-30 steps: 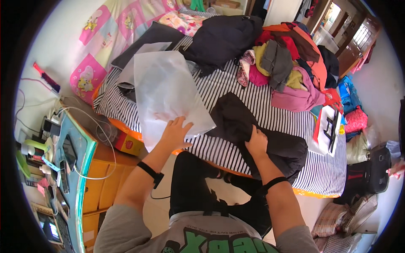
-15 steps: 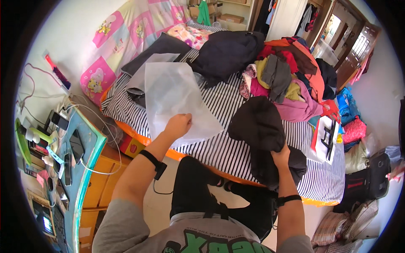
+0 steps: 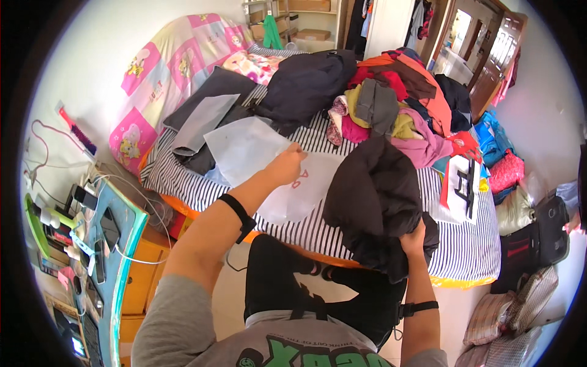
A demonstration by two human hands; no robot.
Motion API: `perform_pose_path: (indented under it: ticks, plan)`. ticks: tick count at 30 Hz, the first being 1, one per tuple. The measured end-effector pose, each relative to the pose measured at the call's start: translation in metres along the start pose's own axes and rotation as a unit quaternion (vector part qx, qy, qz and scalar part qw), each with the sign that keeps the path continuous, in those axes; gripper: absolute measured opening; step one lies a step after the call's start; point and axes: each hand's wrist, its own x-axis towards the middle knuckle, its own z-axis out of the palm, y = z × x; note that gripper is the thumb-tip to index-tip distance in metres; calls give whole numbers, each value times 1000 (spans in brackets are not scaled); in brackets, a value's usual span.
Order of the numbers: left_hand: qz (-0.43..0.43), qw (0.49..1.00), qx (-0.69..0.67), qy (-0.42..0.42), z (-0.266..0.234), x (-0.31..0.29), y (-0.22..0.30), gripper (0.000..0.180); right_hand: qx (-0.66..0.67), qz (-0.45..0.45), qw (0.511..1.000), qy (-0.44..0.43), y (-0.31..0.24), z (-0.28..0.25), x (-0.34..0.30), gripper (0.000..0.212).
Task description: Placing a piece of black clothing into a plastic bag on a bed.
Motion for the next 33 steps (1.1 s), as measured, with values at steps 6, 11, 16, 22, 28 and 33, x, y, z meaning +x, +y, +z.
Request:
perform_pose_path:
  ticks: [6,11,16,22,28,33]
  plan:
    - [-8,994,-88,60,5,9,45,69,21,-20,997,-72,3,17,-20,55]
    - [49,997,-63,5,-5,-8,76,74,-37,-14,995,-96,-8,40,-13,58]
    - [65,995,-16,-71,15,-45,90,75,-149,31,982,-116,2,69,0,58]
    - [29,999,-17,-10,62,-53,117,74,-245,23,958,-150,-1,96,-6,66]
    - [67,998,-13,5,79,-42,142,68,-264,11,949,-172,6,106,-18,70]
    - [185,983,-13,-4,93,-60,144,61,-168,53,979,-105,31,95,-9,68]
